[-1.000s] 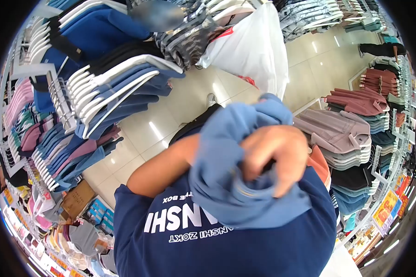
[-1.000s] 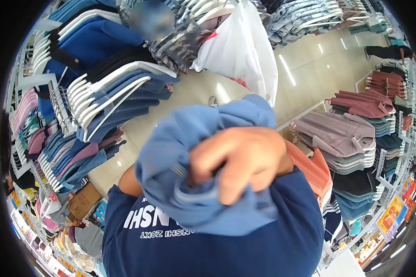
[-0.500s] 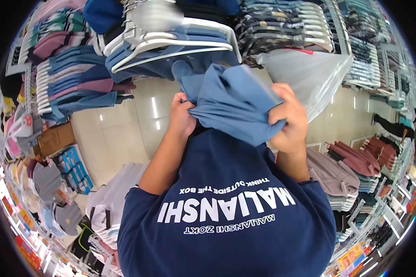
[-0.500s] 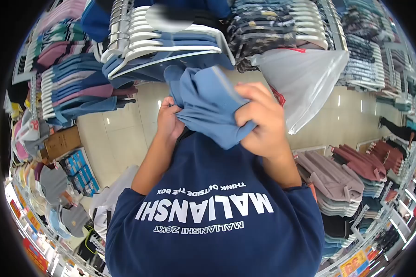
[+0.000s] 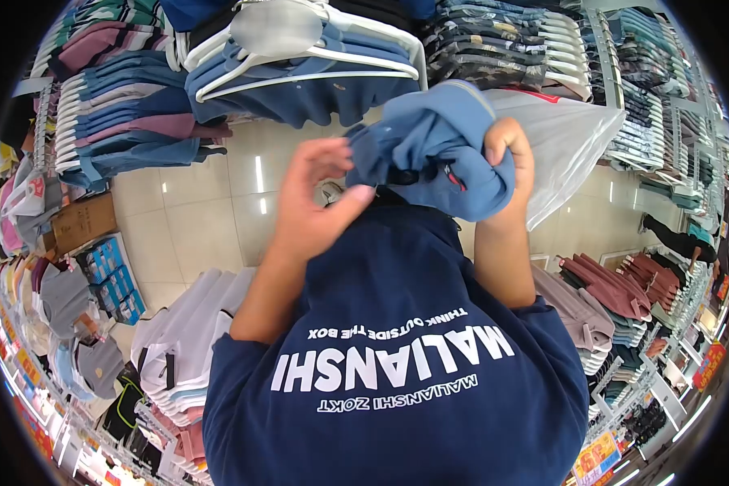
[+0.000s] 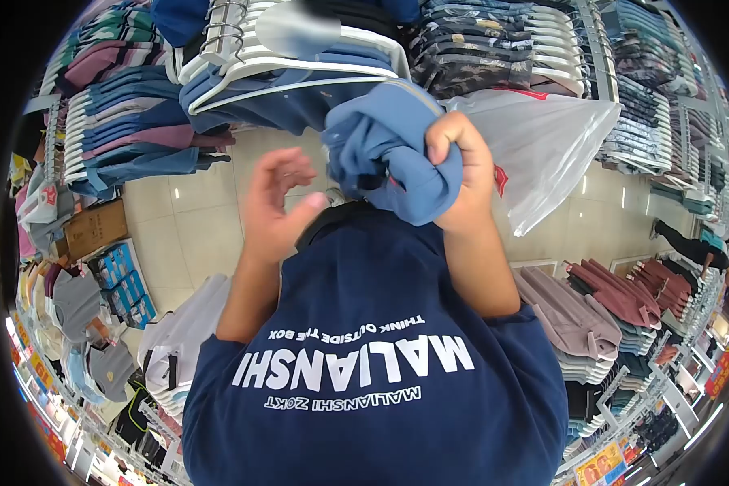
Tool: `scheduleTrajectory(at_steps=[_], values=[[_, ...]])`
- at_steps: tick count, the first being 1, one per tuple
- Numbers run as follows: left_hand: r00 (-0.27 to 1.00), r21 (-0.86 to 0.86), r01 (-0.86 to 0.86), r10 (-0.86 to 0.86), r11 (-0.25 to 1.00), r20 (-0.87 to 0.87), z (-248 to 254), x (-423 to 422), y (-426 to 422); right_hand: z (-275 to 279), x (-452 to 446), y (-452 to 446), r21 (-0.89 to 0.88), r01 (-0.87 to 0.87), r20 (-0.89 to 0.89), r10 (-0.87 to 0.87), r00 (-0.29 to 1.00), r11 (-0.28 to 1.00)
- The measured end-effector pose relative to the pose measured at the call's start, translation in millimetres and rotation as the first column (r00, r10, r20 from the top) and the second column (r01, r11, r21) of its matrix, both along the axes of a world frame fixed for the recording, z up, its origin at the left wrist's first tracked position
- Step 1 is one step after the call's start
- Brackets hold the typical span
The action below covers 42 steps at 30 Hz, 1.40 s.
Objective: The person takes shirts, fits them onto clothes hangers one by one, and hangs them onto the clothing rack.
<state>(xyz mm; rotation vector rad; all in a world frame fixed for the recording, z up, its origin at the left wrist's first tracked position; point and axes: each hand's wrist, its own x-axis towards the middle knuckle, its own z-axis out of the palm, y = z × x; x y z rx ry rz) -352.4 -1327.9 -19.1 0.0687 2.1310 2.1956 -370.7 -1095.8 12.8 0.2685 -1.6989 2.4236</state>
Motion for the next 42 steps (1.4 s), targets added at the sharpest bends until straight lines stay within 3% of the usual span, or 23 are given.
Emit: scheduleTrajectory(at_steps=[1, 2, 4, 7, 8, 10, 12, 14, 16, 17, 18, 19, 20, 22, 26, 28, 30, 32, 34, 35, 38, 41, 42], values=[[0.969, -0.155, 0.108, -0.139, 0.982, -0.206, 8, 1, 12, -10, -2, 3, -0.057, -0.075, 0.019, 0.076, 0.997, 0.996], [0.969, -0.159, 0.103, -0.135, 0.982, -0.205, 7, -1, 25, -14, -3, 2, -0.083, -0.110, 0.038, 0.114, 0.993, 0.990], [0.986, 0.025, 0.063, -0.059, 0.998, -0.156, 0, -14, 47, -20, -6, 1, -0.136, -0.176, 0.078, 0.187, 0.979, 0.975], [0.999, 0.229, 0.029, -0.019, 0.973, -0.044, 4, -18, 60, -21, -15, 5, -0.456, -0.202, 0.107, 0.278, 0.955, 0.867], [1.000, 0.315, -0.021, 0.025, 0.949, -0.009, 8, -19, 65, -24, -18, 13, -0.454, -0.188, 0.108, 0.263, 0.959, 0.871], [0.994, 0.306, 0.043, -0.071, 0.951, 0.083, 0, -22, 56, -38, -24, 30, -0.506, -0.218, 0.104, 0.310, 0.945, 0.835], [0.975, 0.519, 0.072, -0.170, 0.852, 0.144, 1, -26, 55, -51, -27, 35, -0.524, -0.233, 0.111, 0.338, 0.935, 0.819], [0.966, 0.563, 0.083, -0.206, 0.822, 0.158, 0, -30, 55, -61, -27, 36, -0.613, -0.301, 0.105, 0.453, 0.885, 0.731], [0.986, 0.472, 0.037, -0.108, 0.881, 0.124, 2, -33, 57, -67, -23, 36, -0.588, -0.226, 0.197, 0.408, 0.892, 0.777], [0.986, 0.468, 0.043, -0.114, 0.882, 0.123, 2, -35, 57, -69, -23, 37, -0.394, -0.143, 0.305, 0.276, 0.912, 0.908], [0.989, 0.336, 0.048, -0.093, 0.941, 0.119, 2, -35, 54, -73, -22, 38, -0.174, -0.058, 0.381, 0.122, 0.917, 0.983], [0.991, 0.195, 0.047, -0.071, 0.980, 0.114, 1, -35, 52, -81, -24, 43, -0.081, -0.037, 0.370, 0.065, 0.927, 0.996], [0.991, 0.188, 0.047, -0.070, 0.981, 0.116, 1, -36, 51, -84, -23, 45, -0.088, -0.037, 0.370, 0.067, 0.926, 0.995], [0.991, -0.071, 0.032, -0.022, 0.997, 0.135, -1, -38, 48, -88, -23, 45, 0.113, 0.148, 0.325, -0.178, 0.929, 0.983], [0.996, -0.008, 0.042, -0.041, 0.999, 0.078, 2, -37, 54, -95, -24, 48, 0.035, 0.048, 0.392, -0.058, 0.918, 0.998], [0.994, -0.293, -0.104, 0.092, 0.951, -0.055, 14, -35, 54, -101, -25, 48, -0.066, -0.042, 0.417, 0.066, 0.906, 0.997], [0.977, -0.243, -0.201, 0.178, 0.949, -0.113, 20, -39, 54, -80, -25, 41, -0.589, -0.149, 0.425, 0.461, 0.779, 0.795], [0.947, -0.189, -0.303, 0.272, 0.934, -0.173, 21, -42, 51, -89, -21, 32, -0.620, -0.210, 0.416, 0.544, 0.729, 0.756], [0.929, -0.130, -0.334, 0.302, 0.934, -0.216, 23, -43, 43, -93, -14, 14, -0.227, -0.461, 0.361, 0.513, 0.778, 0.858], [0.926, -0.139, -0.341, 0.307, 0.930, -0.217, 27, -41, 43, -93, -12, 6, -0.064, -0.536, 0.350, 0.522, 0.778, 0.842], [0.907, -0.104, -0.401, 0.378, 0.910, -0.185, 36, -36, 49, -92, -6, -26, 0.304, -0.380, 0.196, 0.333, 0.922, 0.874], [0.878, -0.168, -0.311, 0.215, 0.935, -0.428, 17, -29, 46, -92, -5, -42, 0.494, -0.259, 0.180, 0.193, 0.964, 0.830], [0.873, -0.167, -0.326, 0.228, 0.931, -0.432, 13, -25, 49, -96, -6, -44, 0.495, -0.269, 0.176, 0.208, 0.962, 0.826]])
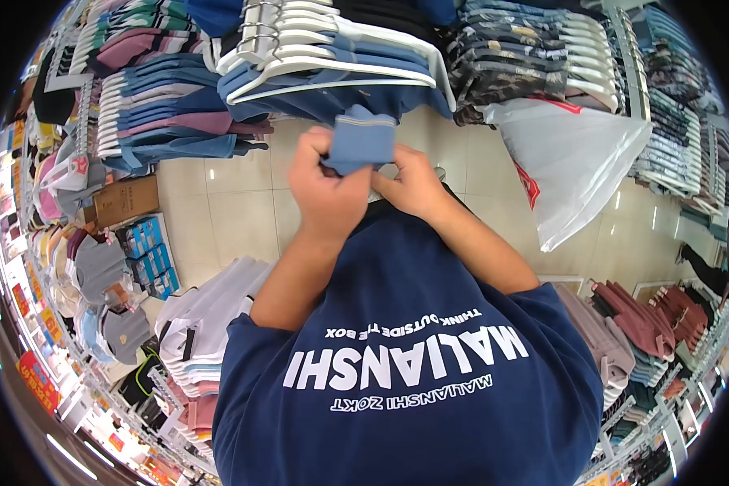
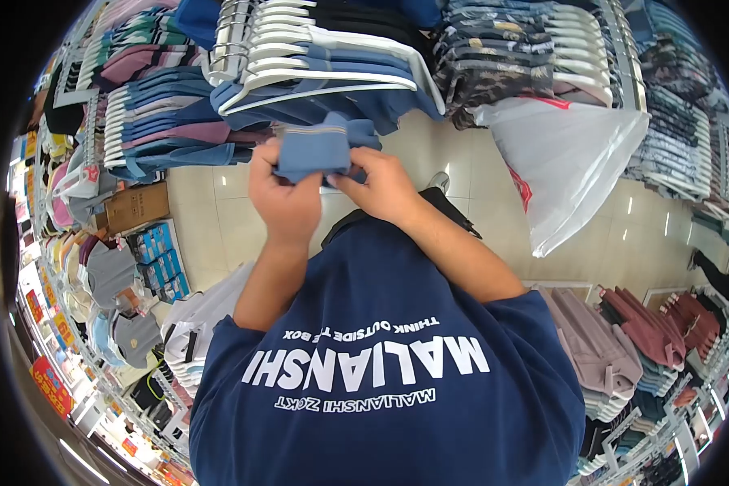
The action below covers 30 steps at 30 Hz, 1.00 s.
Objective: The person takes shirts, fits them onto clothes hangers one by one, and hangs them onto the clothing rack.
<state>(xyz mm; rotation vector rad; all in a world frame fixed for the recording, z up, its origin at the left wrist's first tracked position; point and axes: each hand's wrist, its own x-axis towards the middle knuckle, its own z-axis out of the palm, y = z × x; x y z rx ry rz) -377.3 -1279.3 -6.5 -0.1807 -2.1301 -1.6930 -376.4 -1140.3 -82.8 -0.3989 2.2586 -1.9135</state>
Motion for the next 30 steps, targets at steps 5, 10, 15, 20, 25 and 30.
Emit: scheduleTrajectory(at_steps=[5, 10, 15, 20, 25, 30], values=[[0.993, 0.121, -0.081, 0.091, 0.989, -0.077, -10, 7, -9, -22, -12, 1, 0.253, 0.009, 0.017, -0.014, 1.000, 0.967], [0.903, -0.510, -0.410, 0.258, 0.756, -0.344, -23, 7, -66, -33, -17, 7, 0.276, 0.125, -0.128, -0.092, 0.987, 0.953], [0.960, -0.810, -0.117, 0.276, 0.574, 0.057, -63, 25, -93, 12, -27, 3, 0.048, -0.027, -0.243, 0.038, 0.969, 0.998], [0.950, -0.541, -0.118, 0.254, 0.833, 0.184, -72, 38, -39, 40, -24, -23, 0.164, -0.180, -0.092, 0.197, 0.976, 0.970], [0.964, -0.306, -0.108, 0.175, 0.946, 0.200, -80, 38, -46, 54, -33, -28, 0.214, -0.425, -0.091, 0.451, 0.888, 0.879], [0.927, -0.189, -0.233, 0.277, 0.954, 0.252, -82, 50, -73, 45, -70, -17, 0.028, -0.461, -0.108, 0.461, 0.881, 0.887]])
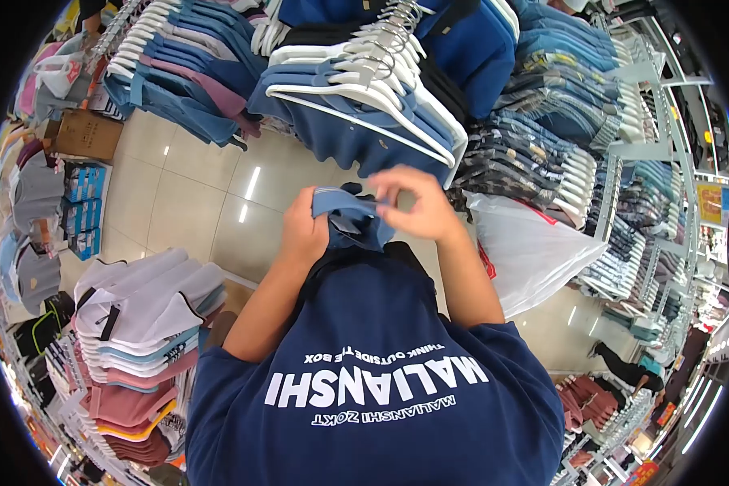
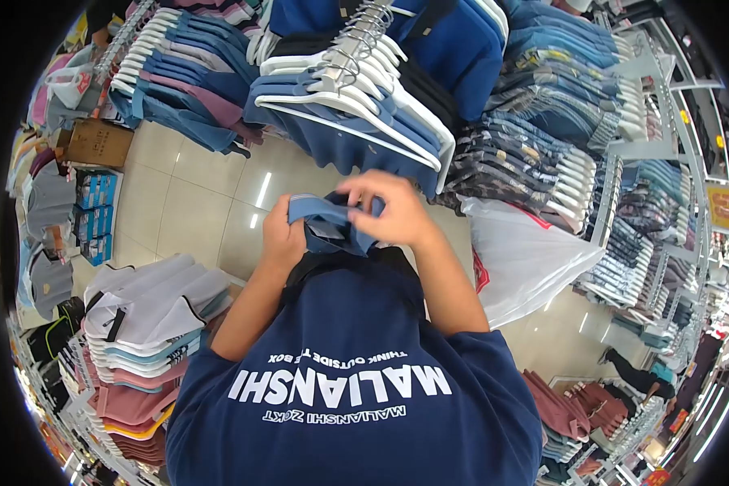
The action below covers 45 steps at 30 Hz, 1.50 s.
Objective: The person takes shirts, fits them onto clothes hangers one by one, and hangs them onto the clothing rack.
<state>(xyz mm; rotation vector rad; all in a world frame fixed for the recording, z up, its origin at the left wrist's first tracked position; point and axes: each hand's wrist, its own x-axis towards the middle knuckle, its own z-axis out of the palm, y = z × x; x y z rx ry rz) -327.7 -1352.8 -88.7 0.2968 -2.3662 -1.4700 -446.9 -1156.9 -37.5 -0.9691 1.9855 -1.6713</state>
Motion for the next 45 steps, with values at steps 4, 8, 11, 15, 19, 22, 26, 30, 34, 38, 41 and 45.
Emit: scheduleTrajectory(at_steps=[4, 8, 11, 15, 19, 22, 26, 30, 34, 38, 41, 45], values=[[0.995, 0.206, -0.081, 0.067, 0.975, 0.073, 11, 3, -1, -17, -47, -28, -0.112, 0.676, -0.780, -0.486, 0.394, 0.728], [0.986, 0.230, -0.102, 0.067, 0.968, 0.153, 9, 9, -3, -43, -81, -39, -0.071, 0.700, -0.778, -0.479, 0.408, 0.711], [0.981, 0.182, -0.165, 0.142, 0.969, 0.132, 9, 6, -13, -48, -90, -39, -0.097, 0.623, -0.685, -0.506, 0.524, 0.776], [0.940, 0.341, -0.320, 0.252, 0.884, 0.228, 12, 3, -36, -35, -87, -27, -0.101, 0.630, -0.668, -0.522, 0.530, 0.770], [0.904, 0.367, -0.420, 0.348, 0.830, 0.247, 11, -9, -68, -24, -76, -1, -0.101, 0.677, -0.363, -0.661, 0.657, 0.729], [0.904, 0.126, -0.425, 0.414, 0.896, 0.109, 34, -6, -84, -10, -53, 38, -0.161, 0.629, -0.137, -0.649, 0.749, 0.760], [0.887, -0.271, -0.461, 0.439, 0.845, -0.142, 63, -8, -97, -18, -6, 97, -0.086, 0.570, -0.153, -0.576, 0.803, 0.817], [0.892, -0.465, -0.437, 0.436, 0.770, -0.117, 88, -13, -95, -17, 33, 90, -0.066, 0.488, -0.154, -0.492, 0.857, 0.870], [0.927, -0.546, -0.278, 0.369, 0.790, 0.062, 104, -19, -82, -9, 46, 56, -0.083, 0.385, -0.160, -0.393, 0.905, 0.919], [0.968, -0.385, -0.160, 0.220, 0.909, 0.117, 113, -30, -56, -13, 50, 32, -0.163, 0.273, -0.216, -0.304, 0.928, 0.948], [0.988, 0.006, -0.055, 0.053, 0.998, 0.146, 121, -33, -28, -20, 52, 14, -0.161, 0.247, -0.218, -0.279, 0.935, 0.955], [0.994, 0.571, 0.043, -0.092, 0.820, 0.058, 126, -26, 15, -34, 58, -7, -0.187, 0.271, -0.114, -0.295, 0.949, 0.944]])
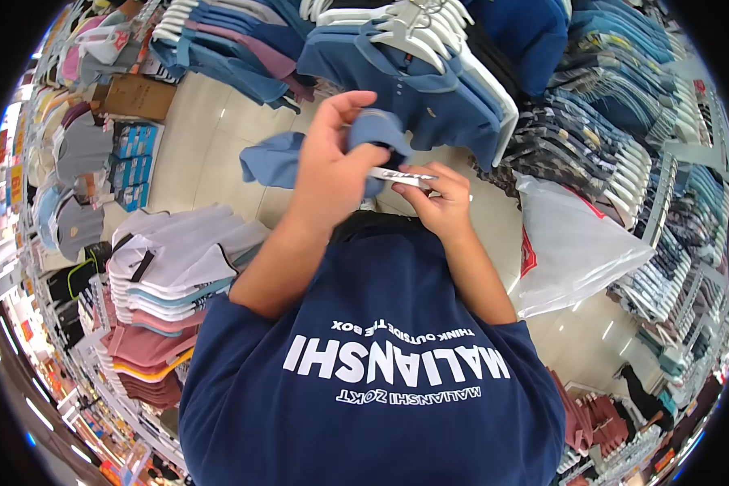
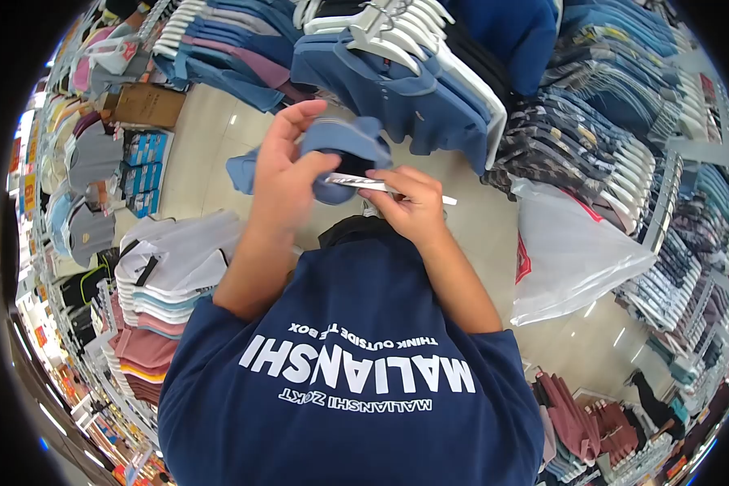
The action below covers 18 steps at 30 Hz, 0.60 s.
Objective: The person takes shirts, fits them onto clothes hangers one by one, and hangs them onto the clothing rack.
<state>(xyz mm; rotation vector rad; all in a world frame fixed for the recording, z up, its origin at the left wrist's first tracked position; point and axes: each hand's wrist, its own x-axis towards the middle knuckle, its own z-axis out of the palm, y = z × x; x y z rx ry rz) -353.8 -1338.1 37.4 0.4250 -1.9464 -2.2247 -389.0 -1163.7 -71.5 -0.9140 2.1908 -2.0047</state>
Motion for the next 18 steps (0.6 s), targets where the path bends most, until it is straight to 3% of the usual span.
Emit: scheduleTrajectory(at_steps=[1, 5, 6, 7, 8, 9, 11, 12, 14, 17, 18], values=[[0.996, 0.171, -0.010, 0.024, 0.985, -0.081, 3, 3, 11, -5, 3, -4, 0.000, -0.010, 0.048, 0.010, 0.999, 1.000], [0.993, 0.246, 0.072, -0.047, 0.966, -0.107, 17, 14, 25, -13, 17, -17, -0.161, -0.007, 0.207, 0.041, 0.978, 0.987], [0.966, -0.150, 0.208, -0.228, 0.966, -0.126, 28, 17, 19, 8, 19, -28, -0.373, 0.110, 0.411, 0.058, 0.910, 0.921], [0.915, -0.522, 0.307, -0.398, 0.796, -0.068, 39, 18, 14, 20, 21, -34, -0.530, 0.268, 0.588, 0.122, 0.799, 0.804], [0.895, -0.807, 0.075, -0.396, 0.586, -0.204, 47, 18, 13, 13, 19, -29, -0.503, 0.220, 0.561, 0.122, 0.819, 0.836], [0.895, -0.809, 0.075, -0.397, 0.583, -0.202, 52, 18, 9, 6, 16, -23, -0.473, 0.173, 0.532, 0.123, 0.838, 0.864], [0.933, -0.968, 0.134, -0.356, 0.210, 0.052, 58, 20, -6, -4, 12, -12, -0.404, 0.104, 0.439, 0.092, 0.894, 0.909], [0.917, -0.964, 0.261, -0.325, 0.043, 0.233, 56, 18, -15, -8, 11, -7, -0.365, 0.088, 0.373, 0.059, 0.926, 0.927], [0.906, -0.960, 0.259, -0.371, 0.110, 0.202, 49, 21, -29, -18, 4, 3, -0.320, 0.075, 0.413, 0.067, 0.908, 0.944], [0.893, -0.930, 0.272, -0.425, 0.248, 0.148, 49, 24, -47, 9, -10, 12, -0.307, 0.099, 0.467, 0.059, 0.882, 0.946], [0.903, -0.907, 0.274, -0.410, 0.320, 0.128, 52, 25, -48, 2, -22, 21, -0.145, 0.108, 0.275, -0.065, 0.959, 0.984]])
